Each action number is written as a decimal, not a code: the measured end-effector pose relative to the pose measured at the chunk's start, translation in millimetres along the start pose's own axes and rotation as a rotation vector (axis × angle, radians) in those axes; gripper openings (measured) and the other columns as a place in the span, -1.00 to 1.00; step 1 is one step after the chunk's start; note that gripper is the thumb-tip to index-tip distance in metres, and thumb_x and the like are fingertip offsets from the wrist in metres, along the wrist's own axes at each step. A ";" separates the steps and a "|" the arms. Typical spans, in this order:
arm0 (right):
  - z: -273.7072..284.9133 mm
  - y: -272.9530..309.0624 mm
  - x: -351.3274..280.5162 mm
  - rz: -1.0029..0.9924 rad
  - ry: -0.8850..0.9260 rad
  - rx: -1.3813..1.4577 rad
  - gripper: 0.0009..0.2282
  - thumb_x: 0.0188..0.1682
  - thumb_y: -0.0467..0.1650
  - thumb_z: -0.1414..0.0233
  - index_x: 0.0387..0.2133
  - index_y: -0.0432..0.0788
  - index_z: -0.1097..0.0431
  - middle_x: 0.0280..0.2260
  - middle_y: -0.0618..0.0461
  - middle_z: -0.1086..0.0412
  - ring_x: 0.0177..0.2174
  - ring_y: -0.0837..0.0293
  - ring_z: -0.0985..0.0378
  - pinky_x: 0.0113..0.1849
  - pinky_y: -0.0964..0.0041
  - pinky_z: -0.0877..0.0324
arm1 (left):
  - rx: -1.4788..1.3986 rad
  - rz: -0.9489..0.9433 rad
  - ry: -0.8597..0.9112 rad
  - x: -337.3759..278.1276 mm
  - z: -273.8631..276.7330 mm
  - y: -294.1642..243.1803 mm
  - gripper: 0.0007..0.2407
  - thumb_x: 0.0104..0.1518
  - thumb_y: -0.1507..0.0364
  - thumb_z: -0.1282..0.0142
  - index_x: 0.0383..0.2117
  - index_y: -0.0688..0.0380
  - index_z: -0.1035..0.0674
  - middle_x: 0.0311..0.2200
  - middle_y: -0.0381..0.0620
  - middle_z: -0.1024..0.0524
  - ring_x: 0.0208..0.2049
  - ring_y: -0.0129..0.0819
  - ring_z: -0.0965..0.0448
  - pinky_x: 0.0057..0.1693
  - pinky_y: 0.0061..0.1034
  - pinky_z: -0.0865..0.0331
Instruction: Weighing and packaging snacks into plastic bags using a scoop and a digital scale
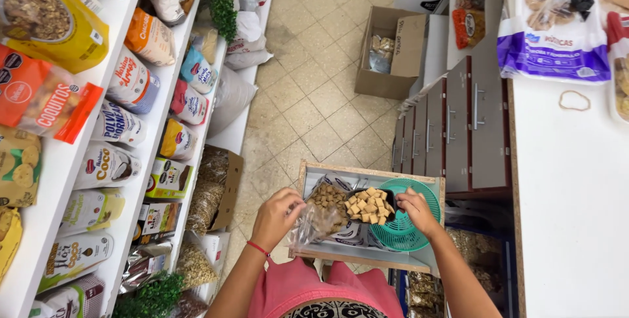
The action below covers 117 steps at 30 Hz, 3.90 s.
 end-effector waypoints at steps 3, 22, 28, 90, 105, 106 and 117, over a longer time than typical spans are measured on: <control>5.7 -7.6 -17.8 0.007 -0.062 0.046 -0.77 -0.05 -0.28 0.12 -0.67 -0.02 -0.28 -0.57 -0.01 -0.15 -0.41 -0.06 -0.37 -0.26 0.14 -0.27 | -0.028 0.056 -0.042 9.4 8.3 -17.3 -0.90 0.01 0.38 -0.23 -0.48 -0.04 -0.51 -0.59 -0.25 -0.59 -0.47 -0.26 -0.64 -0.33 -0.44 -0.48; 4.5 59.1 -123.0 -0.169 -0.254 0.041 -0.75 -0.06 -0.28 0.18 -0.63 -0.10 -0.34 -0.57 0.08 -0.19 -0.44 0.13 -0.29 -0.35 0.22 -0.09 | -0.003 -0.237 0.355 38.9 -74.4 -42.5 -0.42 -0.10 0.80 -0.05 0.02 -0.26 -0.51 0.20 -0.23 -0.33 -0.26 -0.29 -0.66 -0.13 -0.36 -0.65; -8.1 81.4 -132.1 -0.266 -0.232 0.086 -0.77 -0.02 -0.26 0.15 -0.55 -0.11 -0.32 -0.54 0.05 -0.14 -0.42 0.09 -0.30 -0.33 0.25 -0.13 | 0.145 -0.279 0.397 32.6 -90.7 -50.4 -0.36 -0.08 0.78 0.12 0.24 0.03 -0.27 0.17 -0.06 -0.33 -0.59 -0.34 -0.50 -0.49 -0.49 -0.46; -80.0 158.0 -349.6 -0.790 -0.410 0.035 -0.67 0.02 -0.13 0.08 -0.55 -0.07 -0.42 -0.45 -0.05 -0.47 -0.32 -0.19 -0.51 -0.38 -0.08 -0.30 | -0.519 -0.877 1.469 -35.8 -17.7 -495.8 -0.30 -0.17 0.73 0.17 0.26 -0.05 -0.21 0.37 -0.21 -0.05 -0.65 -0.61 -0.18 -0.44 -0.70 -0.20; -114.3 106.3 -508.9 -0.815 -0.535 0.042 -0.68 0.07 -0.16 0.10 -0.56 -0.05 -0.41 -0.51 0.00 -0.43 -0.41 -0.17 -0.48 -0.49 -0.10 -0.25 | -0.592 -1.061 1.930 -222.6 -168.0 -715.3 -0.46 0.00 0.68 0.16 0.22 0.06 -0.27 0.31 0.06 -0.18 -0.66 -0.71 -0.23 -0.53 -0.83 -0.21; -113.2 106.5 -515.1 -0.815 -0.531 0.036 -0.68 0.07 -0.16 0.10 -0.56 -0.05 -0.41 -0.51 0.00 -0.43 -0.41 -0.17 -0.48 -0.49 -0.10 -0.25 | -0.597 -1.062 1.923 -228.8 -173.8 -719.2 -0.46 0.00 0.68 0.16 0.22 0.06 -0.27 0.31 0.06 -0.18 -0.66 -0.71 -0.23 -0.53 -0.83 -0.21; -108.6 102.0 -536.6 -0.704 -0.419 0.074 -0.65 0.13 -0.20 0.11 -0.59 -0.11 -0.36 -0.55 0.06 -0.39 -0.46 -0.03 -0.45 -0.47 0.04 -0.24 | 0.007 -1.094 1.811 -244.9 -247.1 -705.8 -0.45 0.00 0.61 0.22 0.23 -0.02 -0.34 -0.39 -0.18 -0.54 -0.69 -0.66 -0.25 -0.54 -0.75 -0.12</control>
Point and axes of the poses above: each hand's wrist, its own x-axis towards the middle knuckle, its own z-axis out of the back of the hand, y = z × x, the point moved 1 cm from there along x, towards the middle knuckle
